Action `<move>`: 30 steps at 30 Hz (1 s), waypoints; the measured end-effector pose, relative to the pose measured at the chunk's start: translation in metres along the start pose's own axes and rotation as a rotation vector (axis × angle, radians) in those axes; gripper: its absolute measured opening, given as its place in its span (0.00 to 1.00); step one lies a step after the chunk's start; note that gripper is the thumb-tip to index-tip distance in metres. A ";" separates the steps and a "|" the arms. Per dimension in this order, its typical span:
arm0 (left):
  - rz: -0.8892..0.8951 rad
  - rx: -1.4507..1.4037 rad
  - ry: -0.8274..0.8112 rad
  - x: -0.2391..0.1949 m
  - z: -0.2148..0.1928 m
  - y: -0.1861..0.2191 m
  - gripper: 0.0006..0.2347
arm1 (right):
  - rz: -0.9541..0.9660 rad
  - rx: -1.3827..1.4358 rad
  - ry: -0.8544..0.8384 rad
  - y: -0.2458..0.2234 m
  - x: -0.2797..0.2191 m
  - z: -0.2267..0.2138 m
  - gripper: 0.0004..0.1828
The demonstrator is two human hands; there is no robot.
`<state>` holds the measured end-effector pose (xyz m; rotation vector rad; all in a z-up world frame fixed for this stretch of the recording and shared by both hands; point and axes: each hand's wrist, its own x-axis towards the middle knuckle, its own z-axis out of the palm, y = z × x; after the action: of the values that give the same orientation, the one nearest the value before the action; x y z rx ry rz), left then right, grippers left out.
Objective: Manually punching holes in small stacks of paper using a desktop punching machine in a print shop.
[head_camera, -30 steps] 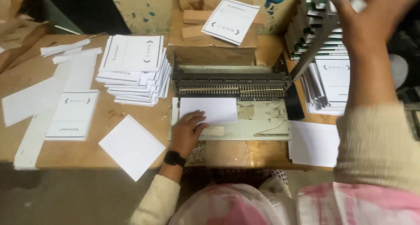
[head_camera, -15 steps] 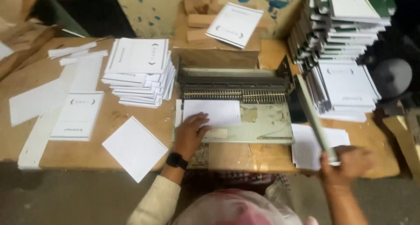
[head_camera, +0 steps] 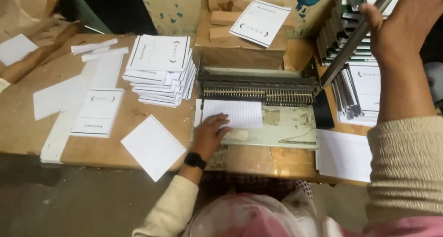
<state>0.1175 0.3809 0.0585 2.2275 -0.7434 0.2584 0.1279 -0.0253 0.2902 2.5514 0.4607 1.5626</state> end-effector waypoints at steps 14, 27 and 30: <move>-0.350 -0.537 0.057 0.019 -0.023 0.042 0.15 | 1.557 1.456 -0.197 -0.213 -0.148 0.015 0.17; -0.503 -1.490 0.254 0.049 0.037 -0.017 0.16 | 1.670 1.963 0.186 -0.181 -0.188 0.073 0.21; -0.421 -1.523 0.253 0.044 0.046 -0.026 0.19 | 1.656 1.981 0.196 -0.179 -0.194 0.077 0.24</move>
<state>0.1665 0.3430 0.0288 0.8070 -0.1322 -0.2086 0.0789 0.0885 0.0447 5.0039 -1.4187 1.9103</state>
